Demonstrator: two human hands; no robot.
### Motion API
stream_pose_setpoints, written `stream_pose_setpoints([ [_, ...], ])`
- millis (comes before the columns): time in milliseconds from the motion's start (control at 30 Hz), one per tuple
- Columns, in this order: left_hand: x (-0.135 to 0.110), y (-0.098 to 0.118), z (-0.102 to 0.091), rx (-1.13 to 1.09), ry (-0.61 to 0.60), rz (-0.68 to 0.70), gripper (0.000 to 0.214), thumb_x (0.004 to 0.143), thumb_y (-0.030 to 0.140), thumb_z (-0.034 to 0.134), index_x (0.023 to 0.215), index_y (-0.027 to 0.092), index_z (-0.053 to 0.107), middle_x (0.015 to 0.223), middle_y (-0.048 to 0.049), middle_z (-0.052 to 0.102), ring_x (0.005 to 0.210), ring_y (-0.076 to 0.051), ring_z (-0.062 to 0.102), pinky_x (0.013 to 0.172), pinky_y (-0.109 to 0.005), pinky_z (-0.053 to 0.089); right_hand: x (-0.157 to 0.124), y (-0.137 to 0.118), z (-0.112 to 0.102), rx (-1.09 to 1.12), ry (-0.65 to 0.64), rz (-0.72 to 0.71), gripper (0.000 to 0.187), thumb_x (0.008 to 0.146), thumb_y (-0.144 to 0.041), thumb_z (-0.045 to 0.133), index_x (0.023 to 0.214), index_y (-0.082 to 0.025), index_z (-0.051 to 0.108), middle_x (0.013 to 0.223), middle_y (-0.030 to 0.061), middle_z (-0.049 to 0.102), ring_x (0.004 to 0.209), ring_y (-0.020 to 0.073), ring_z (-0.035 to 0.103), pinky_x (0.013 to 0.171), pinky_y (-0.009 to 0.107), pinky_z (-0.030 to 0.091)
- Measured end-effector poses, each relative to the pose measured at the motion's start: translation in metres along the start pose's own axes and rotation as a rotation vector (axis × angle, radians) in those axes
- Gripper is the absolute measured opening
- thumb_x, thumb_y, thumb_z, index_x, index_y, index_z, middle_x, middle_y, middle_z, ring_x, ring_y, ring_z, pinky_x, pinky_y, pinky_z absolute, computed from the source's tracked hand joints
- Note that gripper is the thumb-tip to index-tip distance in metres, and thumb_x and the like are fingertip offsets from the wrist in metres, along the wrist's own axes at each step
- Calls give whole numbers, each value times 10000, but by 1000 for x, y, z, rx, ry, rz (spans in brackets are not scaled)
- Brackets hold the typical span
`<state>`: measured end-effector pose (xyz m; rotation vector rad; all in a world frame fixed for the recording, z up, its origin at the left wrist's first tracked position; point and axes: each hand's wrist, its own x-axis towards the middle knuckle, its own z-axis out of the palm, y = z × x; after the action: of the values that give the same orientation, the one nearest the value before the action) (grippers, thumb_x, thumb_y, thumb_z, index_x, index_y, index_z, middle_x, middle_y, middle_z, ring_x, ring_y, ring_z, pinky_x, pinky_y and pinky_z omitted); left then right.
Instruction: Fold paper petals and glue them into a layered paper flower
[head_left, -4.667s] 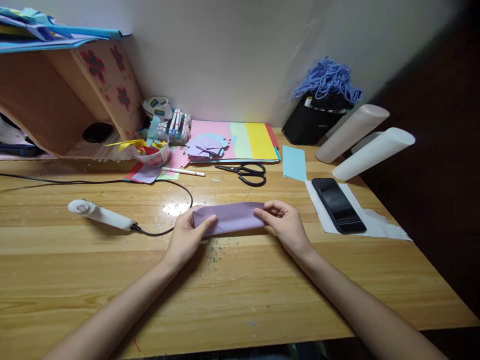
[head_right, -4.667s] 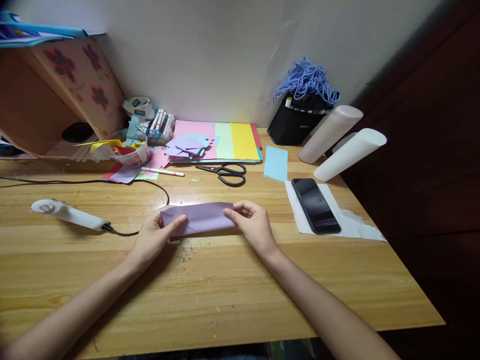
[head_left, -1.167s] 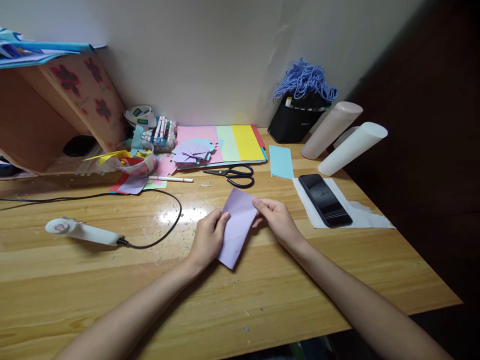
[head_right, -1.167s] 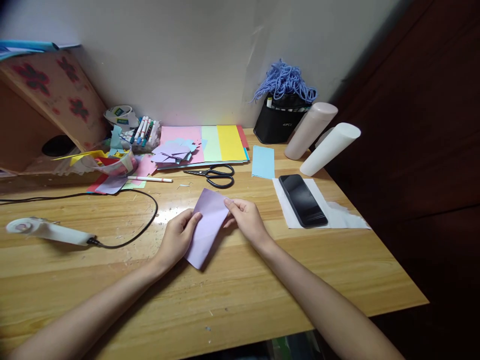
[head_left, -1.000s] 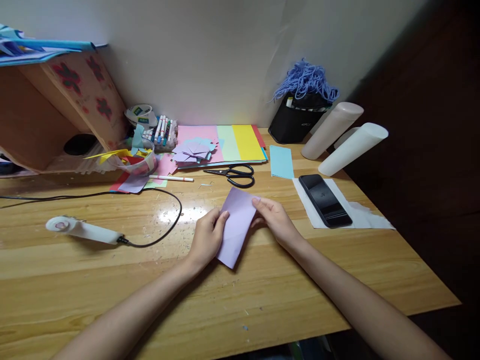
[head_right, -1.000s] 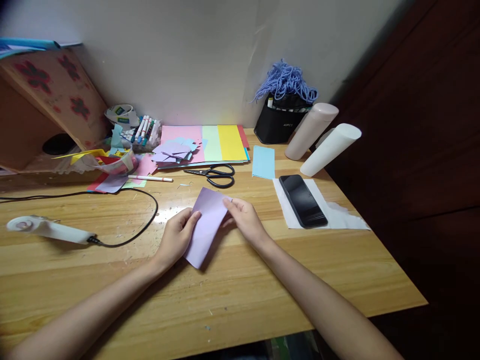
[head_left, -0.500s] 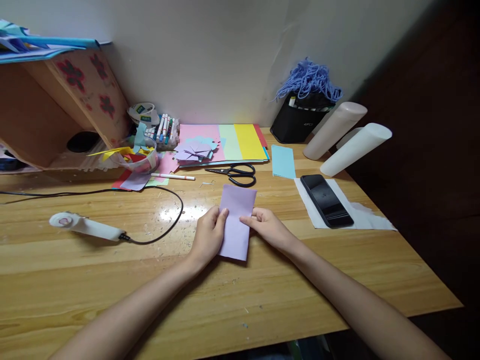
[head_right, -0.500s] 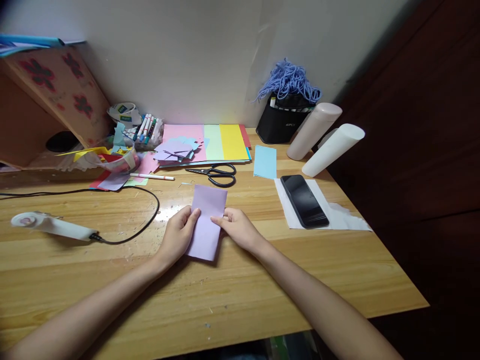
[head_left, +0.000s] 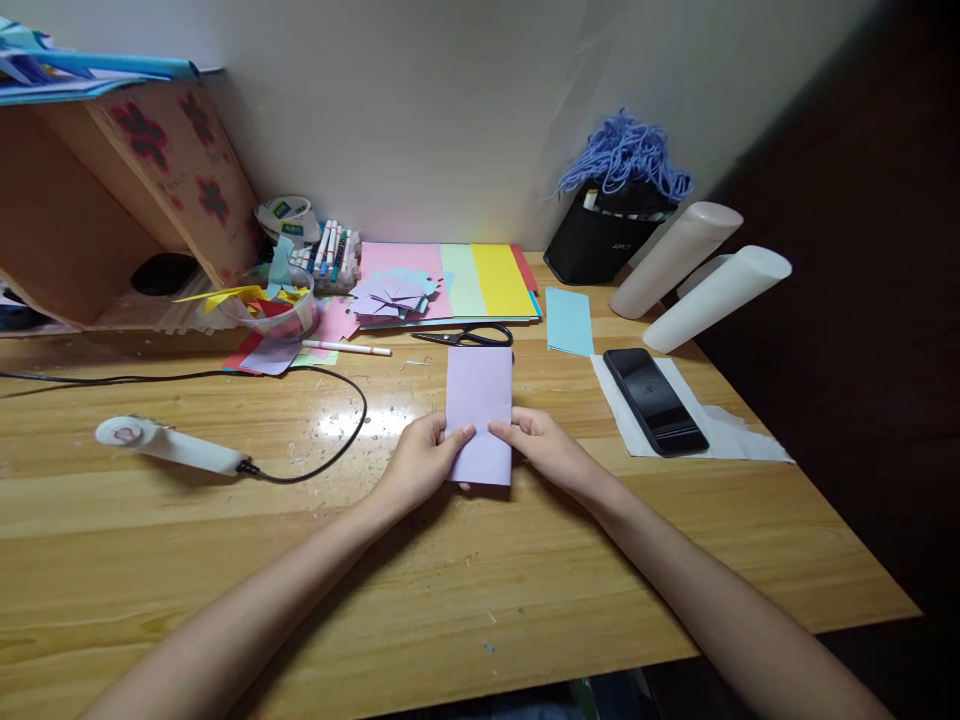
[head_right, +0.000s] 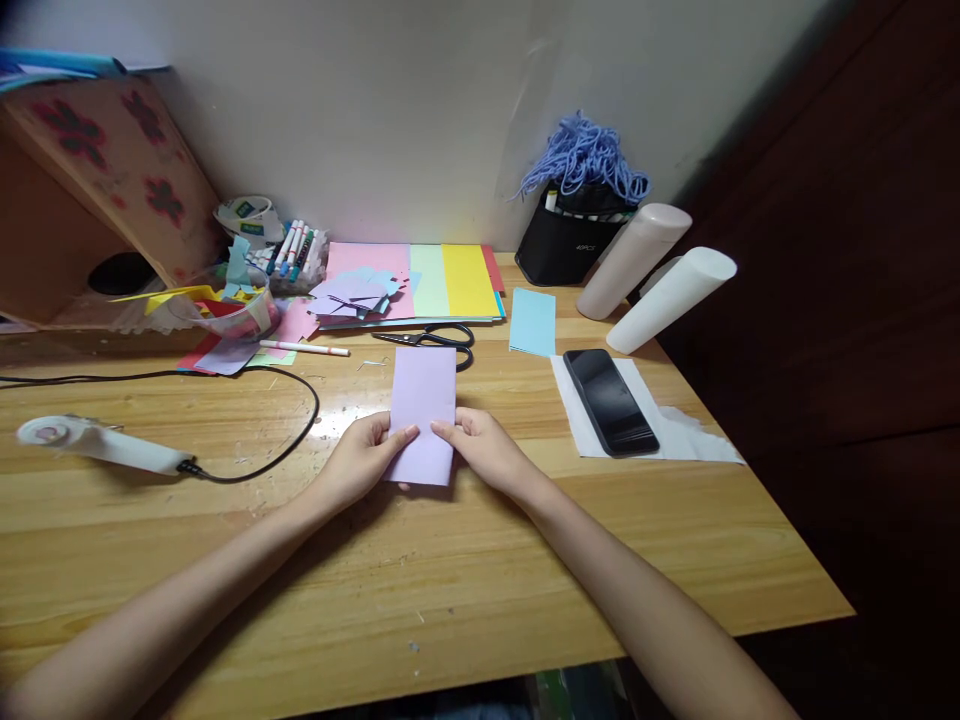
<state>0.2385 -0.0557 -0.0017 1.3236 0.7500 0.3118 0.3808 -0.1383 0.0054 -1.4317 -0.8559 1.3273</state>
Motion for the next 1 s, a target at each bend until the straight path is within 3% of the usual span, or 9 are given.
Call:
stream_pose_setpoints([
  [100, 0, 0, -1, 26, 32, 27, 248, 754, 367, 540, 774, 120, 558, 617, -20, 590, 443, -126, 543, 368, -233, 440, -1, 1, 1, -3, 45, 15, 311, 761, -438, 545, 751, -127, 550, 652, 5, 605, 576, 114, 557, 545, 230, 438],
  [233, 0, 0, -1, 37, 51, 23, 256, 764, 376, 524, 778, 122, 549, 620, -28, 602, 446, -136, 553, 361, -238, 442, -2, -2, 2, -4, -109, 65, 339, 723, -416, 604, 889, -127, 548, 675, 14, 634, 536, 116, 586, 492, 216, 434],
  [333, 1, -2, -1, 34, 68, 31, 275, 768, 390, 516, 833, 125, 550, 642, -28, 606, 448, -140, 553, 340, -238, 433, -3, -3, 3, 3, -98, 85, 353, 761, -455, 545, 865, -118, 541, 602, 10, 625, 468, 107, 583, 440, 194, 412],
  [467, 2, -4, -2, 69, 94, 65, 305, 782, 419, 486, 840, 126, 546, 625, -18, 593, 419, -120, 517, 327, -219, 398, -2, -1, 2, -5, -208, 99, 355, 735, -404, 605, 927, -114, 534, 616, 32, 658, 525, 116, 616, 486, 189, 448],
  [600, 2, -3, -2, 135, 146, 94, 299, 783, 416, 486, 816, 128, 556, 559, 15, 549, 373, -79, 425, 322, -185, 320, -3, 0, 0, -7, -215, 114, 323, 779, -411, 545, 866, -99, 547, 561, 39, 654, 454, 91, 578, 449, 173, 424],
  [733, 1, -1, -3, 155, 175, 127, 280, 790, 403, 479, 797, 133, 554, 545, 26, 522, 407, -79, 413, 355, -180, 305, -4, -1, -1, 10, -272, 142, 325, 721, -354, 633, 903, -106, 529, 633, 55, 680, 551, 113, 624, 529, 199, 470],
  [900, 1, 0, -3, 165, 188, 151, 288, 797, 401, 469, 823, 130, 565, 553, 22, 522, 440, -87, 414, 395, -188, 315, -4, -1, -3, 9, -304, 171, 294, 779, -400, 545, 843, -113, 518, 548, 36, 656, 440, 83, 573, 435, 161, 418],
  [1000, 1, -1, -4, 176, 198, 182, 308, 786, 415, 480, 806, 122, 574, 591, 7, 539, 480, -96, 432, 414, -192, 318, -4, -1, -3, 10, -341, 185, 313, 693, -357, 653, 835, -107, 528, 614, 50, 676, 488, 90, 593, 501, 189, 465],
])
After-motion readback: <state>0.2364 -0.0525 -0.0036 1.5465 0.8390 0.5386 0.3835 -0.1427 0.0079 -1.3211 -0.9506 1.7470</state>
